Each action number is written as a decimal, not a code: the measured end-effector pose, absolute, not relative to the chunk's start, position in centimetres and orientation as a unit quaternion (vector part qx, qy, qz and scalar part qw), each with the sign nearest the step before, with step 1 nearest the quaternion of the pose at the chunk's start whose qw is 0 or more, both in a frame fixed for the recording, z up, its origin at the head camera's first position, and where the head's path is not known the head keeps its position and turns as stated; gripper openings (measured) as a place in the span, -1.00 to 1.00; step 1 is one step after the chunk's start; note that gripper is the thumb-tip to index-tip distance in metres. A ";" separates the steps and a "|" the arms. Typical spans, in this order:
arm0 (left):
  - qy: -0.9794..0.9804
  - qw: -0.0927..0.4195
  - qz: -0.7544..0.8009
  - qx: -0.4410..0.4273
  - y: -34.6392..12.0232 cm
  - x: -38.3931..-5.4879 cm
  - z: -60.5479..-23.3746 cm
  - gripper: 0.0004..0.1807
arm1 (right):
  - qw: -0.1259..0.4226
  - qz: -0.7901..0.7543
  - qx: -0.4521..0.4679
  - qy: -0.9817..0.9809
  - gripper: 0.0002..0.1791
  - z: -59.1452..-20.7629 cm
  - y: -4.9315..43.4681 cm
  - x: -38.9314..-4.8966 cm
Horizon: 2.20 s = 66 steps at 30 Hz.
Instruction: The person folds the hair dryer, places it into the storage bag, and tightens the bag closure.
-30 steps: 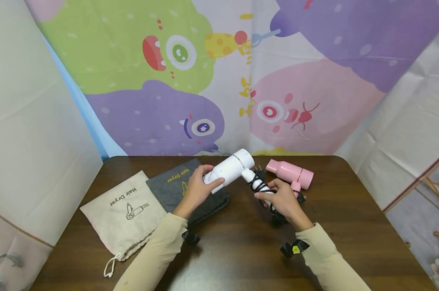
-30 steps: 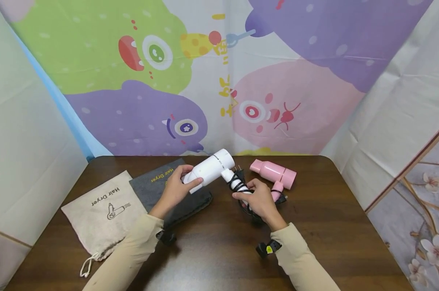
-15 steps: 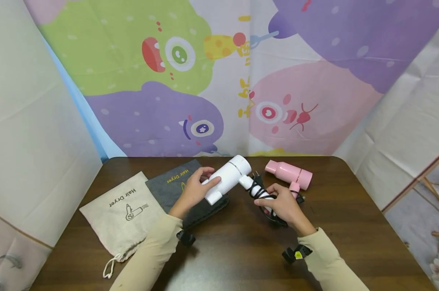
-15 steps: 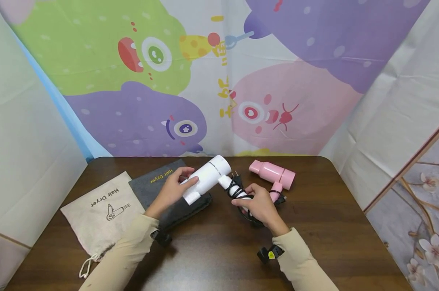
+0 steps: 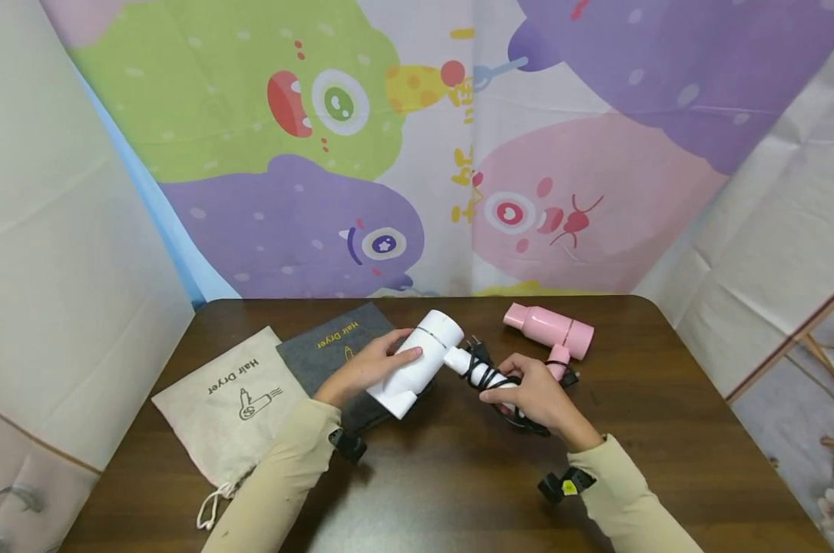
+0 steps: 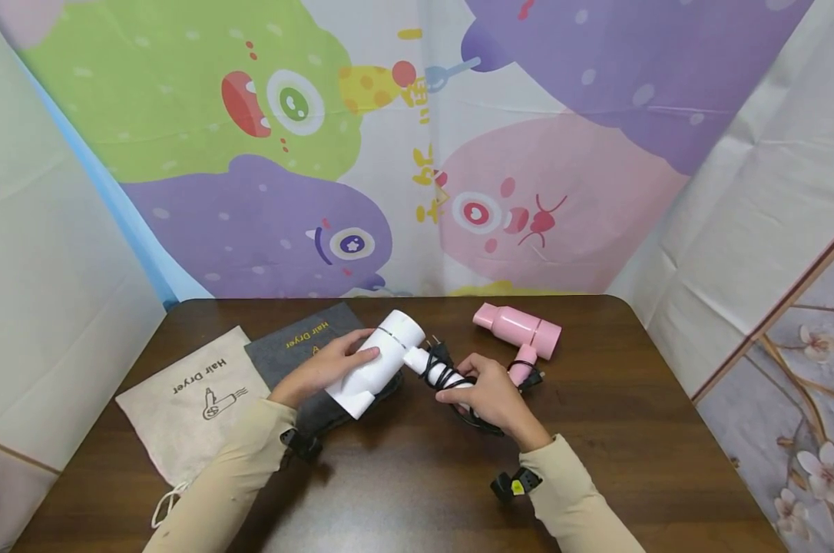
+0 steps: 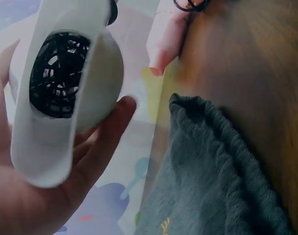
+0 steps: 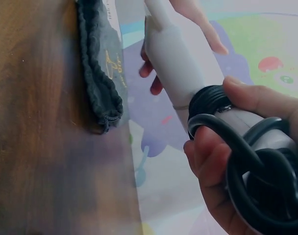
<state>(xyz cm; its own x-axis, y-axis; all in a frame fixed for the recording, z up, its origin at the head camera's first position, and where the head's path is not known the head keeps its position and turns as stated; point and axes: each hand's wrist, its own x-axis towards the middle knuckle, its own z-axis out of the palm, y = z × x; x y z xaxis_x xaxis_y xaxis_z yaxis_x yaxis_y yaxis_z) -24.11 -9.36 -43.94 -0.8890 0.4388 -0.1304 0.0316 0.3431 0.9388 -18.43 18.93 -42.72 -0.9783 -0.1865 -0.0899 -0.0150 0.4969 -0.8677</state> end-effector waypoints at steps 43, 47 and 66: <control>0.751 0.099 0.651 0.045 -7.0 -21.4 -44.5 -0.25 | 0.143 -0.590 -0.008 0.794 -0.34 -43.9 18.1 -18.1; 0.754 0.088 0.649 0.039 -6.9 -21.2 -44.6 -0.25 | 0.134 -0.597 0.005 0.791 -0.38 -44.0 17.7 -18.1; 0.762 0.079 0.642 0.021 -6.8 -20.9 -44.9 -0.23 | 0.108 -0.628 0.039 0.770 -0.43 -44.6 16.8 -17.6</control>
<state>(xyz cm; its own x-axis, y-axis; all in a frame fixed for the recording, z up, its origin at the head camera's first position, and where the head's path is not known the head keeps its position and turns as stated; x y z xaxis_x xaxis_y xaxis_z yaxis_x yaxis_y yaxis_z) -20.85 -6.79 -44.87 -0.9867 0.1331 -0.0933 -0.0694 0.1738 0.9823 -17.62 16.83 -44.59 -0.9736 -0.0752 -0.2155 0.1959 0.2094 -0.9580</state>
